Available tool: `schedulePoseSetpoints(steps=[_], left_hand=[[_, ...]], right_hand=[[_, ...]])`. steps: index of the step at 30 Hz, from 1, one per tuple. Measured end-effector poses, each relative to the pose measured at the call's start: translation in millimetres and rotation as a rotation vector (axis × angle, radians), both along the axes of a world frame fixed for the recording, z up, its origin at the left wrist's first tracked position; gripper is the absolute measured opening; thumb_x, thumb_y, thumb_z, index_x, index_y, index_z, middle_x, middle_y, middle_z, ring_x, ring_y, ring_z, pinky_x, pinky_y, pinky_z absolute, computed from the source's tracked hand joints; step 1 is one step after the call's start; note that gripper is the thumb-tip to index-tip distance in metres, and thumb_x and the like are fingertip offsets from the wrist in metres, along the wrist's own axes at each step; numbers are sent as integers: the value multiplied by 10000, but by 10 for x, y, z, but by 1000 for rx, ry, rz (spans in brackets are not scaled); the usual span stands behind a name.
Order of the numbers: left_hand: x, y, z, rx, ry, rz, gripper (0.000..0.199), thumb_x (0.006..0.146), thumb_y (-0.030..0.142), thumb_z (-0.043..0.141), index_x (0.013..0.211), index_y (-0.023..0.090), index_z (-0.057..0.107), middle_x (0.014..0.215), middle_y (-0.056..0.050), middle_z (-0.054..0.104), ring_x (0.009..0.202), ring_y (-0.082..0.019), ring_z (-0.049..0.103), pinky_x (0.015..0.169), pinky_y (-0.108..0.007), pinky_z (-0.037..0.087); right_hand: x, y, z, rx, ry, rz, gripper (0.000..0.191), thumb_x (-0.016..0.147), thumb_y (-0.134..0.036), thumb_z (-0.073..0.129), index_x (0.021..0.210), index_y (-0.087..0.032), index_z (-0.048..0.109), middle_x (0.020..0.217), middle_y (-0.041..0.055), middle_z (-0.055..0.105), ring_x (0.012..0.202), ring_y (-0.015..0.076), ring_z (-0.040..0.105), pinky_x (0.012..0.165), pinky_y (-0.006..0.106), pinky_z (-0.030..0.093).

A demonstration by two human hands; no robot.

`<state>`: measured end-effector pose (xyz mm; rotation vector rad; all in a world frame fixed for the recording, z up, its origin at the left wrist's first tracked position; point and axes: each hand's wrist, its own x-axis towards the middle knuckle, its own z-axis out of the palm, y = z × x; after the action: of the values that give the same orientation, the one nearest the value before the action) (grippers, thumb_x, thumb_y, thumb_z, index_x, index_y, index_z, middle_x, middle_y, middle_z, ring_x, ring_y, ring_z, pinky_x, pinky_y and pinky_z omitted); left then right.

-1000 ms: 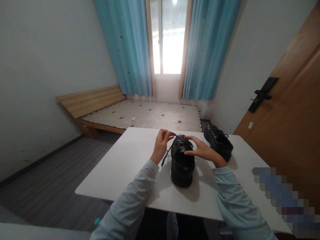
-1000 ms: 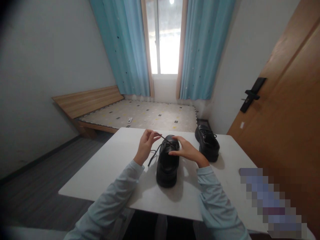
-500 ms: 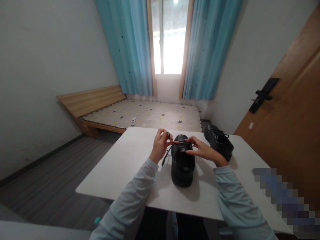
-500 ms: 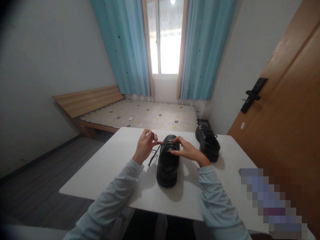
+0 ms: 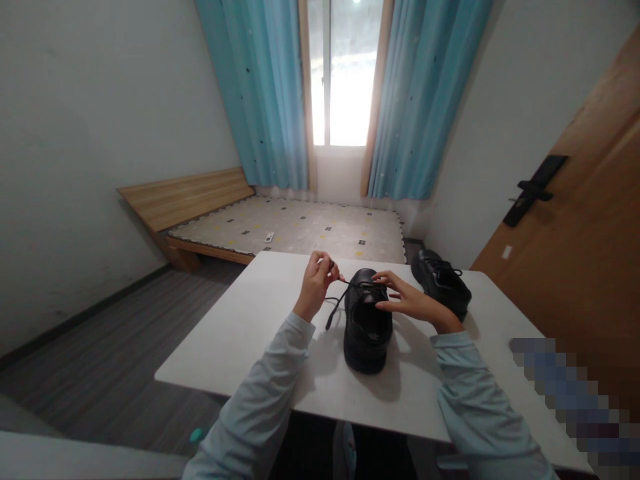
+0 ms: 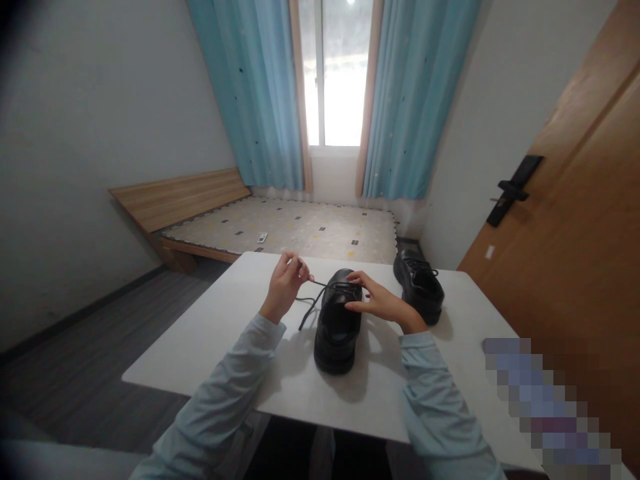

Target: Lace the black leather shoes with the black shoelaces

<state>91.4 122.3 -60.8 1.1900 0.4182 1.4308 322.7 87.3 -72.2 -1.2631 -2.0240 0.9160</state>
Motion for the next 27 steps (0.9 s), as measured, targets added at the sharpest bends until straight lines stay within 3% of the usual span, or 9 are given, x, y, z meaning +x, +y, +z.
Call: schedulePoseSetpoints(steps=[16, 22, 27], left_hand=[[-134, 74, 51, 34, -80, 47, 256, 828, 400, 577, 803, 206, 412, 584, 71, 358, 531, -69, 409, 578, -218, 467], [-118, 96, 8, 57, 33, 69, 253, 824, 407, 567, 854, 202, 421, 593, 77, 379, 538, -66, 423, 597, -220, 476], [-113, 137, -61, 170, 225, 167, 234, 872, 417, 481, 878, 191, 421, 605, 71, 421, 549, -72, 480, 590, -216, 462]], right_hand=[[23, -9, 1, -122, 99, 47, 605, 687, -367, 698, 1195, -263, 387, 1287, 100, 458, 1251, 270, 424, 914, 431, 462], [14, -31, 44, -37, 29, 48, 567, 712, -404, 678, 1192, -253, 415, 1258, 95, 491, 1237, 263, 442, 962, 428, 425], [-35, -27, 42, 99, 25, 54, 556, 714, -417, 687, 1177, -244, 433, 1246, 81, 492, 1219, 255, 458, 1008, 423, 378]])
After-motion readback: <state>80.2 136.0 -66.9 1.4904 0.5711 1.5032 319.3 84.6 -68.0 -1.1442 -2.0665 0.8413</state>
